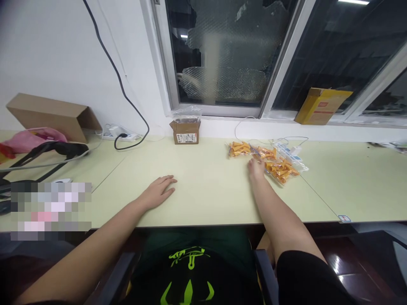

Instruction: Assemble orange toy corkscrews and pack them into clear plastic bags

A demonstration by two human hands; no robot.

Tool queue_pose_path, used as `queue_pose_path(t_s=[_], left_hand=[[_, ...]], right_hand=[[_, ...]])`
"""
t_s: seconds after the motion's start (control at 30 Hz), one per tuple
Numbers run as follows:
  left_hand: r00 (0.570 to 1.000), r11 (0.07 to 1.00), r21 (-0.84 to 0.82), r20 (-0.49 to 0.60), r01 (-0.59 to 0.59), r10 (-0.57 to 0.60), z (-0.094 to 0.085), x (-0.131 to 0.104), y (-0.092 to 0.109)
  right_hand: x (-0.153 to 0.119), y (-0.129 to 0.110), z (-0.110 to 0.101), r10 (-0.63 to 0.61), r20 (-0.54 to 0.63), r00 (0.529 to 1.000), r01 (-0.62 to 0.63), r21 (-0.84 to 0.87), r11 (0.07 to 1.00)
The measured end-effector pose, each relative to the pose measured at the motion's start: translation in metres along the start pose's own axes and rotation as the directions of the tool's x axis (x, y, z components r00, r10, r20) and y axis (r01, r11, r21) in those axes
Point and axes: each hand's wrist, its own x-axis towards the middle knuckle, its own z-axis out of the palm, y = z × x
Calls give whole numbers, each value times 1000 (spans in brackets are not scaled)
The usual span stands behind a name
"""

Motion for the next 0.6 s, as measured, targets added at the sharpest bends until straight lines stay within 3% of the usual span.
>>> queue_pose_path(t_s=[0.1,0.17,0.23,0.3,0.33,0.43,0.53,0.6], left_hand=[[998,994,89,-17,68,-67,-2,-29,-12],[993,984,136,-35,113,-109,-3,-51,-15],[987,970,185,-54,160,-152,-5,-75,-15],[983,958,222,-76,182,-169,-7,-99,-14],[980,951,240,-89,192,-176,-7,-111,-14],[973,932,290,-135,218,-186,-9,-145,-16],[969,930,302,-193,209,-155,-7,-176,-25],[958,936,280,-245,214,-145,-4,-197,-34]], right_hand=[[-38,17,-30,47,178,983,-30,-101,994],[-63,24,-60,39,486,873,160,-361,919],[-84,25,-96,7,650,760,401,-478,781],[-102,21,-133,-128,686,716,603,-515,609],[-110,19,-150,-168,717,676,693,-543,474],[-133,12,-198,-253,743,620,784,-595,176],[-155,15,-247,-334,750,571,806,-590,51],[-166,24,-287,-409,694,592,772,-634,41]])
